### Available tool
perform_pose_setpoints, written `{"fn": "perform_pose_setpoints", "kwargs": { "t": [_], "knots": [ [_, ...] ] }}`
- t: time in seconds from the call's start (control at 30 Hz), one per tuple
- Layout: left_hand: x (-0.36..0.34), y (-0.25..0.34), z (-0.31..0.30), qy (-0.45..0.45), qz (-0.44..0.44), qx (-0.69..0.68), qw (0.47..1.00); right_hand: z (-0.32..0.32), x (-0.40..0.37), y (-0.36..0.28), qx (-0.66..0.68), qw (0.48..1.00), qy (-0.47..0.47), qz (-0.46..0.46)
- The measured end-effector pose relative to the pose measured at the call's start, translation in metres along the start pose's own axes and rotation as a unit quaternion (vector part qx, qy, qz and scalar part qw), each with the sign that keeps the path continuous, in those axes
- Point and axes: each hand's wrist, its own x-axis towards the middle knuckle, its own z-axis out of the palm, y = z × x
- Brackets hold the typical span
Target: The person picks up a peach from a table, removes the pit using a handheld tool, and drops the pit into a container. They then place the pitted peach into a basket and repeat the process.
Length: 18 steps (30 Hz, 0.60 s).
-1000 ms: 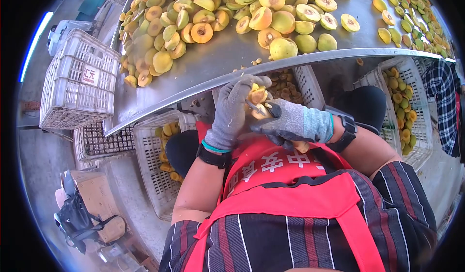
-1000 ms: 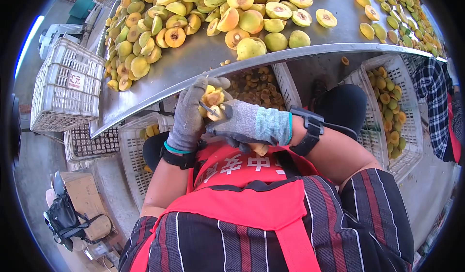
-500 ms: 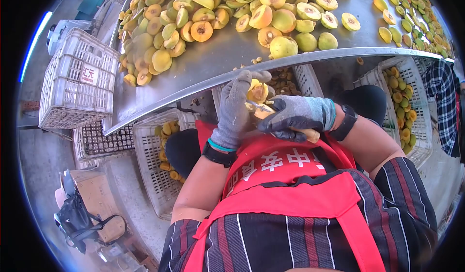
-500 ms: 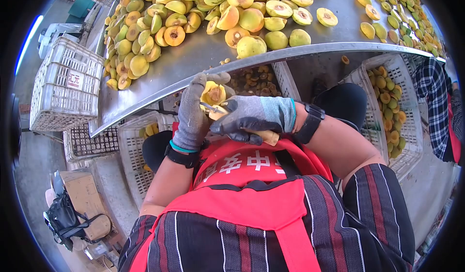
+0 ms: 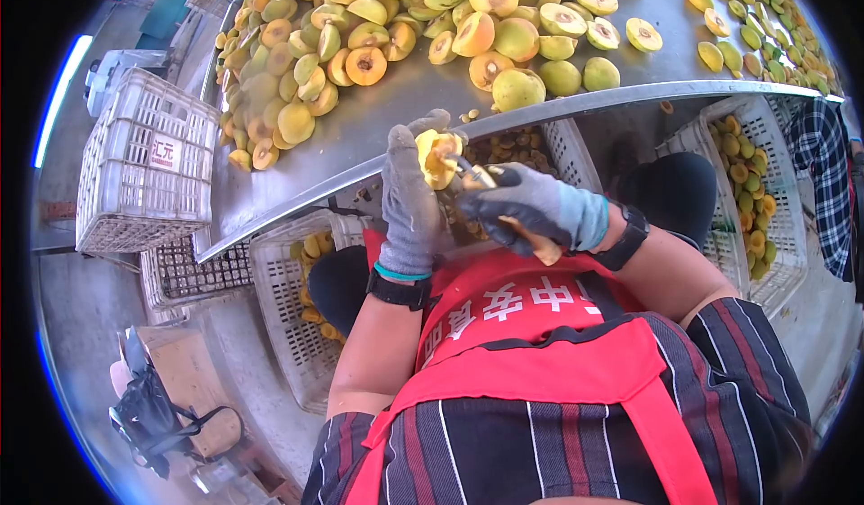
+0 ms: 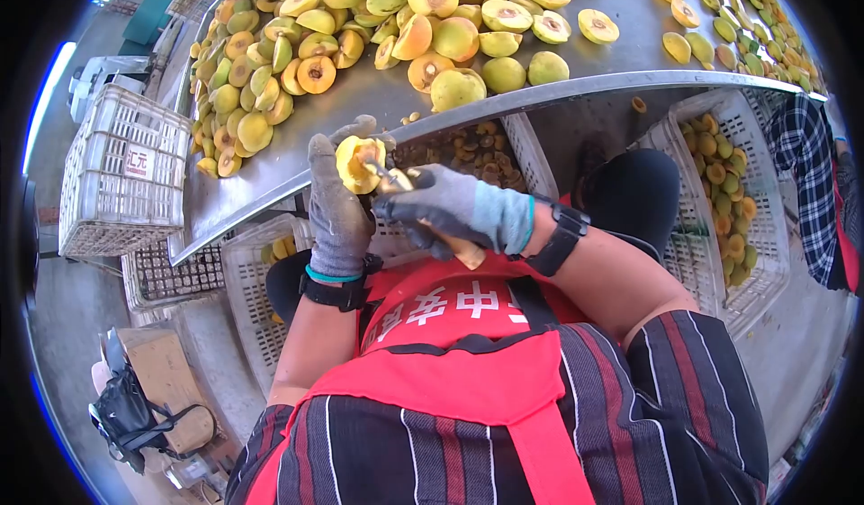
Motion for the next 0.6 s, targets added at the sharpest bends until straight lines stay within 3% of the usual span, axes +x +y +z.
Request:
{"fn": "perform_pose_setpoints", "kwargs": {
  "t": [0.03, 0.07, 0.13, 0.23, 0.33, 0.4, 0.47, 0.5, 0.53, 0.6],
  "knots": [
    [-0.001, -0.002, 0.003, 0.012, 0.011, 0.007, 1.000, 0.006, 0.000, -0.002, -0.020, 1.000, 0.005, 0.019],
    [-0.001, 0.000, 0.004, 0.012, 0.011, 0.008, 1.000, 0.005, 0.000, 0.000, -0.029, 0.998, -0.058, -0.019],
    [-0.004, 0.004, 0.006, 0.002, -0.010, -0.007, 1.000, 0.009, -0.007, -0.002, 0.086, 0.991, -0.106, 0.012],
    [-0.008, 0.009, 0.011, -0.003, 0.029, 0.028, 0.999, 0.002, -0.007, 0.006, 0.113, 0.987, -0.113, 0.010],
    [-0.008, 0.013, 0.003, 0.020, 0.064, 0.060, 0.996, -0.006, -0.013, 0.003, 0.007, 0.998, -0.066, -0.013],
    [-0.015, 0.032, -0.018, 0.029, 0.005, 0.149, 0.988, -0.008, -0.013, 0.005, -0.019, 0.999, -0.017, -0.029],
    [-0.022, 0.048, -0.063, 0.084, 0.091, 0.341, 0.932, -0.012, -0.023, -0.003, -0.135, 0.987, 0.046, 0.072],
    [-0.033, 0.076, -0.067, 0.065, 0.200, 0.511, 0.833, -0.016, -0.030, -0.006, -0.145, 0.986, 0.048, 0.072],
    [-0.040, 0.101, -0.079, 0.120, 0.057, 0.558, 0.819, -0.020, -0.034, -0.005, -0.140, 0.986, 0.057, 0.070],
    [-0.050, 0.130, -0.133, 0.110, 0.109, 0.782, 0.604, -0.026, -0.041, -0.002, -0.142, 0.985, 0.058, 0.084]
  ]
}}
